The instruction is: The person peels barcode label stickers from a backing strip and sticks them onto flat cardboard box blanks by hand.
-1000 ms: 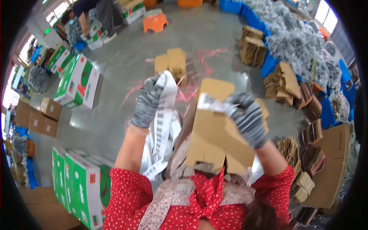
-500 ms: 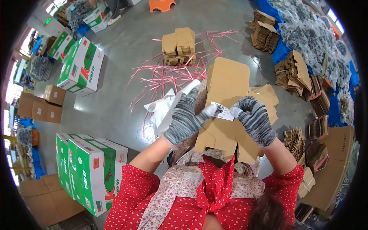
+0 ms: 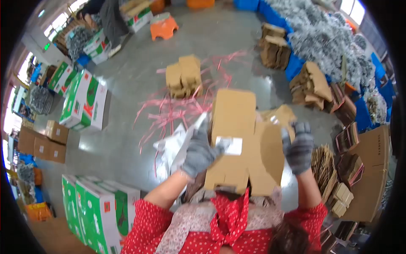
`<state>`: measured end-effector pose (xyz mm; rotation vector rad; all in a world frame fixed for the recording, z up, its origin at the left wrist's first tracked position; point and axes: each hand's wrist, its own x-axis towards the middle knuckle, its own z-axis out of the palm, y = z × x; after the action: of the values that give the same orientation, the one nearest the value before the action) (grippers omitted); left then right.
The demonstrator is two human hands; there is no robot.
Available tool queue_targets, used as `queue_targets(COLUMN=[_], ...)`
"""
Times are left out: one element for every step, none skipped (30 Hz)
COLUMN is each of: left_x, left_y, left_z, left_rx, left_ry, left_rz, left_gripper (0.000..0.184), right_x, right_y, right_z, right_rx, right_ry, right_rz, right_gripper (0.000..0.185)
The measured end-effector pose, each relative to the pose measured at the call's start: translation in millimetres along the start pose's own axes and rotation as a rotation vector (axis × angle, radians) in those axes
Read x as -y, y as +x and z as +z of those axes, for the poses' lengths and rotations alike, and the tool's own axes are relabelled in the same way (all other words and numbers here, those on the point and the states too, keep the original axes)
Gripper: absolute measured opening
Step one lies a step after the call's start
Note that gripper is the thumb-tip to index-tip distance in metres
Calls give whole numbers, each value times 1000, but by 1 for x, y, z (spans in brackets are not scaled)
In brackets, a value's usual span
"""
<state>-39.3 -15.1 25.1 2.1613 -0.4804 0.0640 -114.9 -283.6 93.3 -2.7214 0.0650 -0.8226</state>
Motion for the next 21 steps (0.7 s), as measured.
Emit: queue_targets(left_x=[-12, -10, -8, -13, -21, -26, -28, -30, -31, -31, -23, -5, 8, 21, 20, 17, 15, 16, 21, 29, 37], left_y=[-3, -5, -3, 4, 7, 9, 11, 11, 12, 13, 13, 13, 16, 18, 20, 20, 19, 18, 19, 21, 23], left_z=[-3, 5, 11, 10, 5, 2, 2, 2, 2, 2, 5, 12, 16, 18, 13, 7, 0, -6, -13, -22, -31], left_rx=[45, 41, 40, 14, 43, 78, 70, 56, 43, 33, 32, 31, 31, 32, 33, -64, -160, -255, -251, -222, -195], left_ry=[263, 233, 204, 200, 247, 294, 291, 199, 109, 20, 19, -52, -123, -193, -192, -274, -358, -442, -442, -385, -329], left_rz=[76, 82, 84, 126, 74, 13, 32, 26, 20, 13, 27, -33, -94, -156, -149, -164, -180, -197, -195, -178, -160], left_gripper=[100, 105, 109, 109, 106, 103, 103, 97, 91, 84, 84, 81, 78, 75, 75, 65, 55, 46, 46, 47, 47], right_x=[-11, -21, -27, -18, -8, -8, -9, -10, -9, -7, -5, -6, -11, -16, -23, -32, -51, -78, -106, -139, -180], right_y=[-11, -24, -33, -33, -32, -34, -37, -41, -44, -46, -48, -48, -45, -43, -41, -39, -37, -36, -38, -40, -50], right_z=[-5, -7, -9, -15, -19, -19, -19, -17, -14, -8, -2, 2, 4, 4, 4, 6, 13, 24, 34, 45, 64], right_rx=[25, 108, 195, 324, 462, 433, 399, 370, 355, 290, 221, 147, 136, 86, 37, -9, -151, -293, -376, -461, -507], right_ry=[-51, -65, -78, -43, 2, -5, 10, 24, 18, 304, 593, 883, 883, 894, 907, 919, 921, 920, 955, 989, 938], right_rz=[66, 82, 101, 247, 398, 395, 336, 277, 278, 365, 444, 514, 511, 550, 590, 631, 638, 644, 716, 785, 839], right_gripper=[22, 25, 28, 31, 35, 35, 37, 40, 40, 41, 43, 44, 44, 44, 43, 43, 40, 38, 37, 35, 37])
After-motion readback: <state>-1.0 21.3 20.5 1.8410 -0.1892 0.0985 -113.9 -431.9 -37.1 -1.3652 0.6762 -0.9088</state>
